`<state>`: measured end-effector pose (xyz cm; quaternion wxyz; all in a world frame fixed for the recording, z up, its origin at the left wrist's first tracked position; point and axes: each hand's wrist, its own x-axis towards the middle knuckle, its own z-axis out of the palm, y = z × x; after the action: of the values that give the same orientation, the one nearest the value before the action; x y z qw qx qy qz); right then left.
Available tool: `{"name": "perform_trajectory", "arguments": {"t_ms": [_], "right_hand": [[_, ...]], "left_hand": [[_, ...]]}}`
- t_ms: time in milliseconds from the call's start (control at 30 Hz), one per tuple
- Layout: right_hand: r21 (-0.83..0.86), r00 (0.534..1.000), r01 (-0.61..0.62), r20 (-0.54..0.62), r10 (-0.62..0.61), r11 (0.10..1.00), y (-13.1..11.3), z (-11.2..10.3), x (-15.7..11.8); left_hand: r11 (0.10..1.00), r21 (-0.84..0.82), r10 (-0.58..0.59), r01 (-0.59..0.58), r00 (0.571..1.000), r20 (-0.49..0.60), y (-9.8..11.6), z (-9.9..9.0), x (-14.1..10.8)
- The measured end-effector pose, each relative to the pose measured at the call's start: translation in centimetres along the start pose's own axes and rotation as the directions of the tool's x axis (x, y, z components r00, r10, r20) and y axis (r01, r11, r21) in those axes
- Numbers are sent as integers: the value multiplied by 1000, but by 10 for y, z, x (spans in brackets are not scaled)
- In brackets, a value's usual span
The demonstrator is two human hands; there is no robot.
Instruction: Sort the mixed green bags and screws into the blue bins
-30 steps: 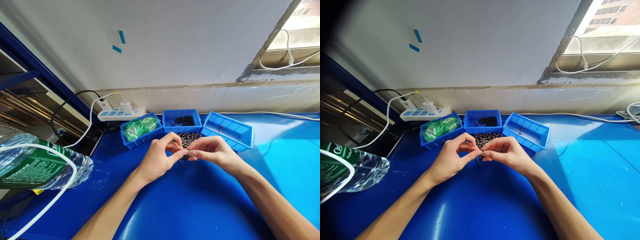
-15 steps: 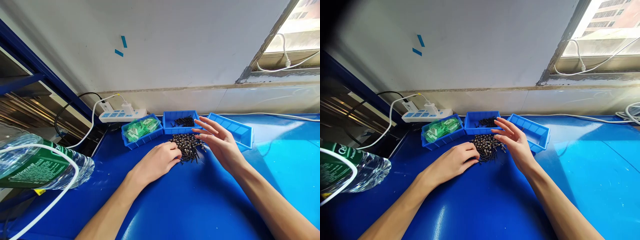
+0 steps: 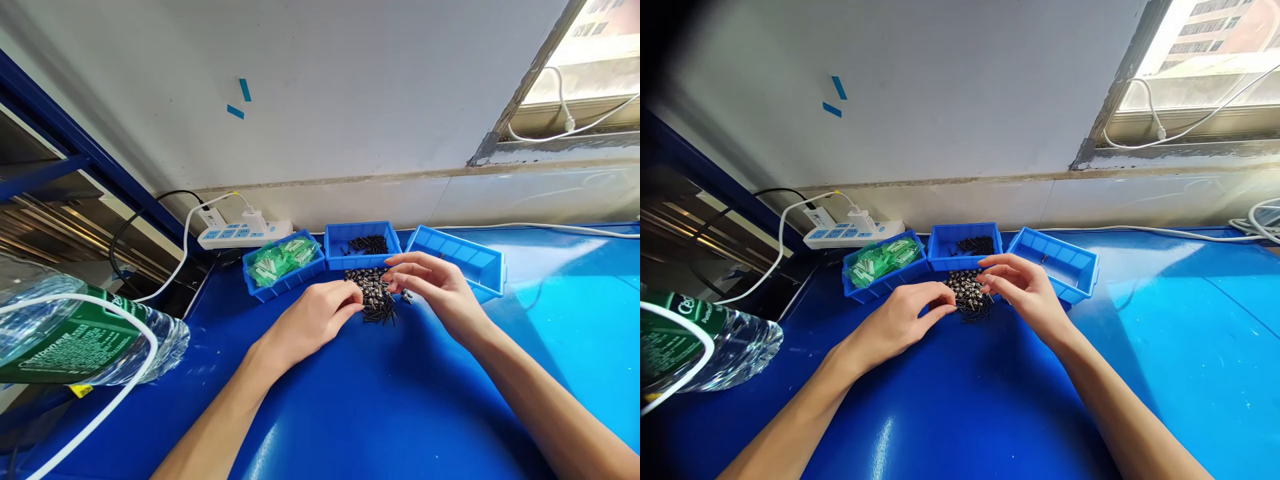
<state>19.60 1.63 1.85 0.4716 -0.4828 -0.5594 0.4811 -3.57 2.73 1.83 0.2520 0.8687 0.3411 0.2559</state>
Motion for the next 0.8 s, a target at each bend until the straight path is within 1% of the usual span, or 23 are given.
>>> {"name": "perform_trajectory", "arguments": {"t_ms": [67, 133, 233, 333, 467, 533, 600, 667, 700, 733, 800], "right_hand": [[-93, 998, 17, 68, -11, 995, -1, 1, -2], [-123, 990, 40, 142, -22, 992, -2, 3, -4], [-70, 972, 31, 236, -14, 997, -4, 5, -6], [-1, 964, -39, 261, 38, 999, -5, 9, -6], [52, 966, -124, 234, 109, 991, -4, 12, -5], [49, 967, -137, 224, 123, 989, -3, 11, -5], [36, 967, -140, 220, 129, 989, -3, 7, -4], [33, 967, -153, 211, 143, 988, -2, 2, -3], [47, 971, -159, 186, 148, 986, -2, 1, -1], [75, 980, -157, 139, 145, 985, -2, 0, 0], [164, 994, -109, 5, 110, 980, 0, 0, 3]], "left_hand": [[998, -66, 1, -7, 996, -88, 2, 1, 0], [992, -126, -12, -8, 988, -155, 4, 1, 1], [979, -204, -52, 2, 969, -241, 7, 3, 1], [967, -255, -101, 28, 955, -279, 7, 4, 2], [949, -309, -138, 59, 961, -241, 7, 7, 2], [939, -337, -141, 66, 969, -203, 6, 8, 2], [941, -329, -133, 78, 980, -149, 6, 6, 1], [965, -249, -110, 83, 989, -97, 4, 4, 1], [979, -188, -93, 77, 993, -77, 4, 3, 1], [991, -120, -72, 65, 995, -62, 3, 3, 1], [1000, 1, -28, 28, 999, -33, 0, 5, 1]]}}
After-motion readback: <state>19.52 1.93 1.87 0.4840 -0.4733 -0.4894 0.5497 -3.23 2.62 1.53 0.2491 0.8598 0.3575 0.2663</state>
